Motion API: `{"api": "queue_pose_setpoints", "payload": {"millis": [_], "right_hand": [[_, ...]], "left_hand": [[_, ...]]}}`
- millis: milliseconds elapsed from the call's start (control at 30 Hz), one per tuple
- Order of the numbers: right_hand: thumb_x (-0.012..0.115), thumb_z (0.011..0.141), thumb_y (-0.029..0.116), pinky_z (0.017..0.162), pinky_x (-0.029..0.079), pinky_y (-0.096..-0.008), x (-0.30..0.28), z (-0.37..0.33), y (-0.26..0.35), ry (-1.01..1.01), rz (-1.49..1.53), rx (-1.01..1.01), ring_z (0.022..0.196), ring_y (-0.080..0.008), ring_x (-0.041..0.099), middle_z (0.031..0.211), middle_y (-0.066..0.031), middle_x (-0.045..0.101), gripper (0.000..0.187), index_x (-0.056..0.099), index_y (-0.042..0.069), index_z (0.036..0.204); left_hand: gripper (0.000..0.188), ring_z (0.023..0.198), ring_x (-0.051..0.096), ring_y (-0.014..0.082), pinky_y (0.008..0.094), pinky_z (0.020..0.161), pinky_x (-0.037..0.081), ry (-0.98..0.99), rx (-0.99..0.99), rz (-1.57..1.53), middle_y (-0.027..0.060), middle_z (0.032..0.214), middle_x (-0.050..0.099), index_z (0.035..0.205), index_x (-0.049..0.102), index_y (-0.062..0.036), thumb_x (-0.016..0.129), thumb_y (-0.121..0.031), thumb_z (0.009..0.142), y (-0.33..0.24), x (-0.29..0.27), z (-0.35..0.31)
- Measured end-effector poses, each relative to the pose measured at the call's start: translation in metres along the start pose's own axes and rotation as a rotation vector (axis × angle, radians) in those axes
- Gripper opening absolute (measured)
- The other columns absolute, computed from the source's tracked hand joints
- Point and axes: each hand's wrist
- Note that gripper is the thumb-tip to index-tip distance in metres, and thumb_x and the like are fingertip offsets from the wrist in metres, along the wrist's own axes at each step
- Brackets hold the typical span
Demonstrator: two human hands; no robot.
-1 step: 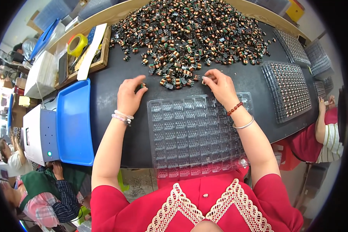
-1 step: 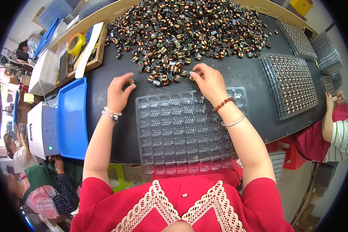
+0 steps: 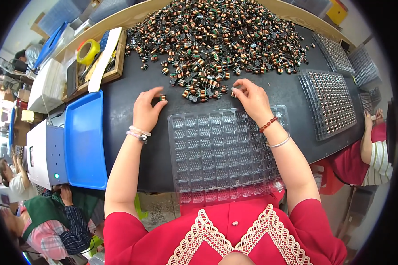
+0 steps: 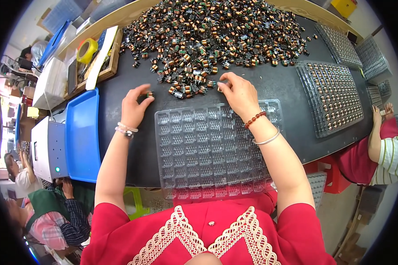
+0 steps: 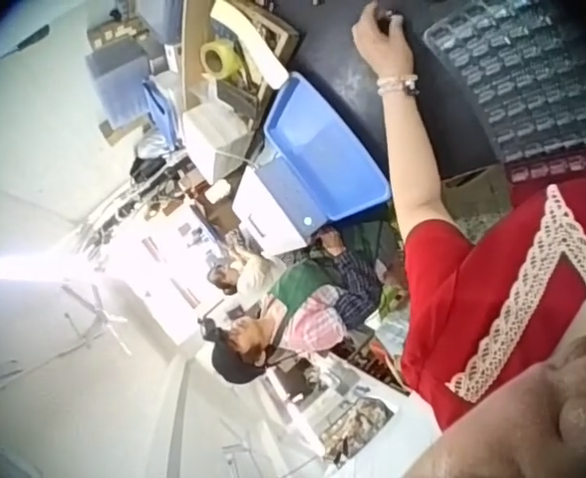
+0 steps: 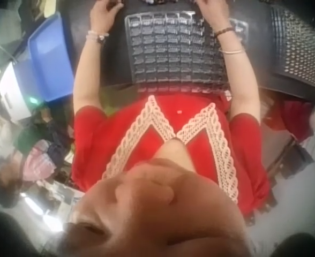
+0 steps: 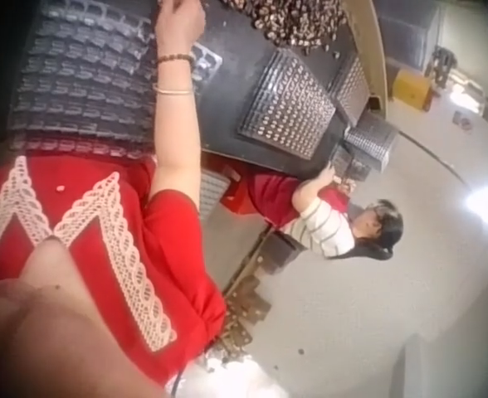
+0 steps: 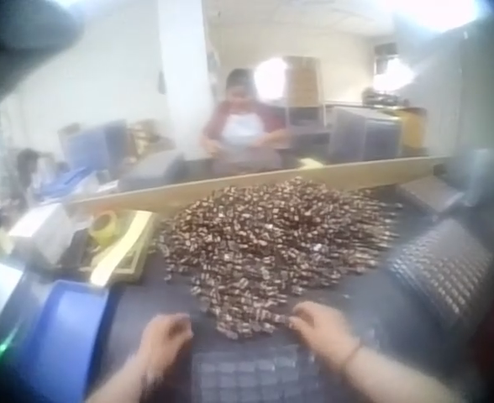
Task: The person picks up electronic components from a pile on the table and places them one by one into the compartments of a plastic tray by hand.
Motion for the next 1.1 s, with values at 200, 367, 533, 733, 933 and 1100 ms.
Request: {"api": "queue_pose_setpoints", "payload": {"millis": [200, 367, 533, 733, 933, 1100], "right_hand": [[0.066, 0.085, 0.017, 0.061, 0.048, -0.0331, 0.0, -0.003, -0.013, -0.05, -0.135, -0.119, 0.064, -0.0192, 0.061, 0.079, -0.0072, 0.066, 0.015, 0.065, 0.008, 0.097], [0.061, 0.088, 0.016, 0.067, 0.048, -0.0369, -0.003, -0.008, -0.007, -0.029, -0.039, -0.036, 0.074, -0.0249, 0.062, 0.083, -0.0076, 0.062, 0.013, 0.067, 0.01, 0.098], [0.056, 0.09, 0.016, 0.073, 0.048, -0.0388, 0.001, -0.006, -0.017, -0.031, -0.018, -0.069, 0.081, -0.0291, 0.062, 0.085, -0.0095, 0.062, 0.015, 0.067, 0.01, 0.098], [0.055, 0.093, 0.01, 0.061, 0.05, -0.0259, 0.002, -0.001, -0.027, -0.025, 0.091, -0.028, 0.072, -0.0125, 0.06, 0.087, -0.0048, 0.061, 0.015, 0.065, 0.002, 0.102], [0.055, 0.094, 0.009, 0.058, 0.05, -0.0239, 0.001, -0.001, -0.029, -0.024, 0.155, -0.04, 0.07, -0.0103, 0.059, 0.087, -0.0038, 0.062, 0.015, 0.065, 0.002, 0.103], [0.056, 0.091, 0.009, 0.072, 0.05, -0.0333, -0.001, -0.003, -0.023, -0.027, 0.19, -0.013, 0.079, -0.0246, 0.064, 0.088, -0.0116, 0.062, 0.015, 0.066, 0.001, 0.098]], "left_hand": [[0.022, 0.094, 0.064, 0.0248, 0.0339, 0.086, 0.049, 0.005, -0.198, -0.047, 0.0107, 0.097, 0.068, 0.095, 0.071, -0.0045, 0.075, -0.011, 0.074, -0.001, -0.012, -0.005], [0.024, 0.102, 0.059, 0.0239, 0.0331, 0.089, 0.048, 0.028, -0.02, -0.302, 0.0084, 0.095, 0.066, 0.094, 0.069, -0.0045, 0.076, -0.006, 0.071, -0.027, -0.013, -0.026], [0.023, 0.108, 0.053, 0.0256, 0.0367, 0.092, 0.044, 0.041, 0.144, -0.188, 0.0069, 0.103, 0.061, 0.092, 0.068, -0.0071, 0.076, -0.005, 0.07, -0.034, -0.002, -0.046], [0.022, 0.111, 0.051, 0.0257, 0.0355, 0.094, 0.042, 0.004, -0.042, -0.381, 0.0048, 0.098, 0.06, 0.092, 0.068, -0.0059, 0.075, -0.006, 0.071, -0.031, 0.007, -0.049], [0.024, 0.112, 0.049, 0.0292, 0.0396, 0.096, 0.042, 0.109, 0.177, -0.017, 0.0047, 0.099, 0.061, 0.09, 0.068, -0.006, 0.077, -0.01, 0.069, -0.045, -0.021, -0.035], [0.024, 0.114, 0.048, 0.0291, 0.0411, 0.096, 0.041, 0.137, 0.12, -0.071, 0.0036, 0.1, 0.06, 0.09, 0.068, -0.008, 0.077, -0.011, 0.069, -0.037, -0.015, -0.037]]}}
Point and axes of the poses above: each hand's wrist, its own z-axis towards the middle knuckle, its own x-axis out of the palm, y = z × x
